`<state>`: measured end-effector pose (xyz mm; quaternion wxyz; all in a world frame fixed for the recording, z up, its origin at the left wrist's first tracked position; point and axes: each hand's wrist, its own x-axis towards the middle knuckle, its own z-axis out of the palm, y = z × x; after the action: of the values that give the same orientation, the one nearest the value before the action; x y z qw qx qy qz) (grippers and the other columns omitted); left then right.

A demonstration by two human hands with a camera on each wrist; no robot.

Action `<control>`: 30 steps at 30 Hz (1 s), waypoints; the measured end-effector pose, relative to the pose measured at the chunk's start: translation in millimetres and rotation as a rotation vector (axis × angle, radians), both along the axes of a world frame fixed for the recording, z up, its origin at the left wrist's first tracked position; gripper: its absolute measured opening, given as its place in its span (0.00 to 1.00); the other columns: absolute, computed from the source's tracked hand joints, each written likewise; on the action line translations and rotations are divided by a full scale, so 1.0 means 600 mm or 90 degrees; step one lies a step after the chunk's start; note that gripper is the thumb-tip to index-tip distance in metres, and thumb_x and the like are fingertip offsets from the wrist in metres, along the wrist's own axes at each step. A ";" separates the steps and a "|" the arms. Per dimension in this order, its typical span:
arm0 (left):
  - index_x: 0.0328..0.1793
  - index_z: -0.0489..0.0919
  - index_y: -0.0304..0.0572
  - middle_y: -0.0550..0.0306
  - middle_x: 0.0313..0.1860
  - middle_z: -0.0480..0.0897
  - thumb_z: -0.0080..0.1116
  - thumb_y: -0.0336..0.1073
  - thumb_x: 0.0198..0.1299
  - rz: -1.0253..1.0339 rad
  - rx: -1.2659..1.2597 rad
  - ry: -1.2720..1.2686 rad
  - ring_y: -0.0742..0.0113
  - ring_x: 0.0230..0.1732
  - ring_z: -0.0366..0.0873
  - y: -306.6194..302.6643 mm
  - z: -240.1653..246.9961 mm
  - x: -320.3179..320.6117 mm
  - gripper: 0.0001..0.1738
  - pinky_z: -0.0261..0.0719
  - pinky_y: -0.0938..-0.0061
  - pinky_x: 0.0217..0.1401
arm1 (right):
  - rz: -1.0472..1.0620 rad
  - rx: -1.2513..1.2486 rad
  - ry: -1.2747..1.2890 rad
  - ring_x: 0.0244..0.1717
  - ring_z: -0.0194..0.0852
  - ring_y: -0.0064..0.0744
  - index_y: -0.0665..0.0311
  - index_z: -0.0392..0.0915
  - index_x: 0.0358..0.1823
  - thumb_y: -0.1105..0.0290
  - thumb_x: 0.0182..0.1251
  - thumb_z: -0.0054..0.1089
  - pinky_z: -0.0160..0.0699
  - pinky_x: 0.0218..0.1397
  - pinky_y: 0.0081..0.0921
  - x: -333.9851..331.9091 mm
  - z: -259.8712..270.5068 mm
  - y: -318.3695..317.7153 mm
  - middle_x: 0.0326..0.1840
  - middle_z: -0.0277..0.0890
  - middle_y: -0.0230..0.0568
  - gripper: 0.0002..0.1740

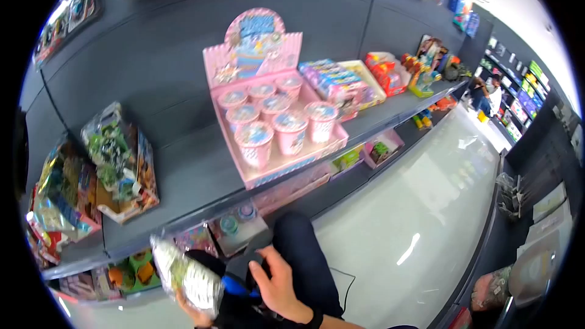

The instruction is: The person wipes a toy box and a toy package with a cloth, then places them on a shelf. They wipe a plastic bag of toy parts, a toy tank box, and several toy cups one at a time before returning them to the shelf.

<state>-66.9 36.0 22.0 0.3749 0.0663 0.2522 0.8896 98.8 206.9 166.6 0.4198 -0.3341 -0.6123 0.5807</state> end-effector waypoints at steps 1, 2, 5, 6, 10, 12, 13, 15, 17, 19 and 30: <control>0.71 0.65 0.41 0.42 0.69 0.68 0.48 0.50 0.66 0.017 -0.022 0.051 0.46 0.70 0.64 -0.013 -0.009 0.010 0.31 0.60 0.51 0.74 | 0.008 0.016 0.036 0.35 0.66 0.19 0.71 0.73 0.43 0.73 0.64 0.56 0.68 0.39 0.20 0.005 0.013 0.005 0.32 0.69 0.35 0.09; 0.71 0.64 0.39 0.44 0.69 0.68 0.51 0.46 0.65 0.071 -0.078 0.096 0.48 0.70 0.64 -0.026 -0.040 0.018 0.31 0.60 0.54 0.74 | -0.042 0.036 0.039 0.33 0.65 0.20 0.70 0.73 0.42 0.73 0.64 0.54 0.67 0.38 0.19 0.002 0.078 0.003 0.33 0.69 0.36 0.09; 0.69 0.64 0.37 0.50 0.65 0.69 0.56 0.36 0.62 0.108 -0.143 -0.004 0.55 0.67 0.66 -0.030 -0.055 0.024 0.30 0.61 0.59 0.73 | -0.120 0.173 0.101 0.45 0.70 0.35 0.73 0.70 0.47 0.64 0.66 0.48 0.70 0.47 0.30 0.010 0.110 -0.005 0.44 0.72 0.47 0.18; 0.69 0.65 0.39 0.53 0.63 0.72 0.54 0.36 0.63 0.065 -0.083 -0.203 0.56 0.66 0.68 -0.002 -0.012 0.011 0.28 0.63 0.59 0.71 | -0.086 0.249 0.132 0.47 0.69 0.37 0.75 0.68 0.48 0.64 0.66 0.47 0.70 0.48 0.31 0.019 0.111 -0.001 0.46 0.70 0.51 0.18; 0.64 0.70 0.40 0.55 0.56 0.77 0.52 0.35 0.67 -0.035 0.043 -0.089 0.61 0.58 0.75 0.013 0.043 0.020 0.20 0.72 0.64 0.62 | 0.009 0.271 0.179 0.46 0.74 0.44 0.74 0.72 0.47 0.66 0.58 0.57 0.73 0.50 0.35 -0.009 0.094 -0.059 0.48 0.73 0.56 0.20; 0.65 0.69 0.40 0.55 0.58 0.76 0.52 0.37 0.67 -0.039 0.054 -0.103 0.61 0.60 0.73 -0.003 0.004 0.029 0.21 0.70 0.64 0.64 | 0.227 0.382 0.008 0.50 0.76 0.53 0.68 0.78 0.53 0.64 0.52 0.68 0.75 0.54 0.40 -0.046 0.083 -0.065 0.53 0.74 0.56 0.26; 0.66 0.68 0.41 0.55 0.60 0.75 0.51 0.38 0.68 -0.021 0.030 -0.116 0.61 0.61 0.72 -0.005 -0.003 0.032 0.22 0.70 0.64 0.65 | 0.314 0.325 -0.025 0.52 0.74 0.57 0.66 0.75 0.59 0.61 0.54 0.69 0.72 0.57 0.43 -0.075 0.058 -0.085 0.59 0.71 0.56 0.30; 0.67 0.68 0.41 0.55 0.62 0.73 0.51 0.39 0.68 0.001 0.015 -0.131 0.61 0.63 0.70 -0.011 -0.013 0.028 0.23 0.68 0.64 0.67 | 0.425 0.498 -0.206 0.58 0.71 0.56 0.56 0.61 0.72 0.60 0.60 0.64 0.71 0.61 0.41 -0.120 0.000 -0.099 0.74 0.54 0.55 0.38; 0.69 0.67 0.42 0.55 0.65 0.71 0.51 0.41 0.69 0.006 0.017 -0.144 0.61 0.65 0.68 -0.019 -0.022 0.028 0.24 0.66 0.64 0.69 | 0.579 0.392 -0.240 0.59 0.70 0.56 0.52 0.59 0.74 0.60 0.63 0.61 0.70 0.63 0.42 -0.145 -0.064 -0.110 0.79 0.44 0.48 0.37; 0.70 0.66 0.43 0.55 0.67 0.70 0.50 0.43 0.69 0.002 0.021 -0.151 0.61 0.67 0.66 -0.025 -0.025 0.022 0.26 0.64 0.64 0.71 | 0.528 0.467 -0.189 0.56 0.71 0.57 0.53 0.62 0.72 0.62 0.62 0.62 0.72 0.61 0.43 -0.150 -0.079 -0.114 0.80 0.42 0.45 0.35; 0.68 0.69 0.41 0.61 0.66 0.72 0.57 0.34 0.66 0.022 -0.209 0.006 0.65 0.64 0.69 -0.010 -0.019 0.013 0.24 0.63 0.67 0.71 | 0.158 0.386 -0.078 0.52 0.73 0.46 0.61 0.76 0.44 0.84 0.46 0.56 0.69 0.60 0.33 -0.164 -0.077 0.003 0.55 0.74 0.45 0.21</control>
<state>-59.3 30.2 10.6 0.3641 0.0044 0.3968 0.8426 0.4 208.8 120.1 0.3886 -0.1515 -0.8173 0.3976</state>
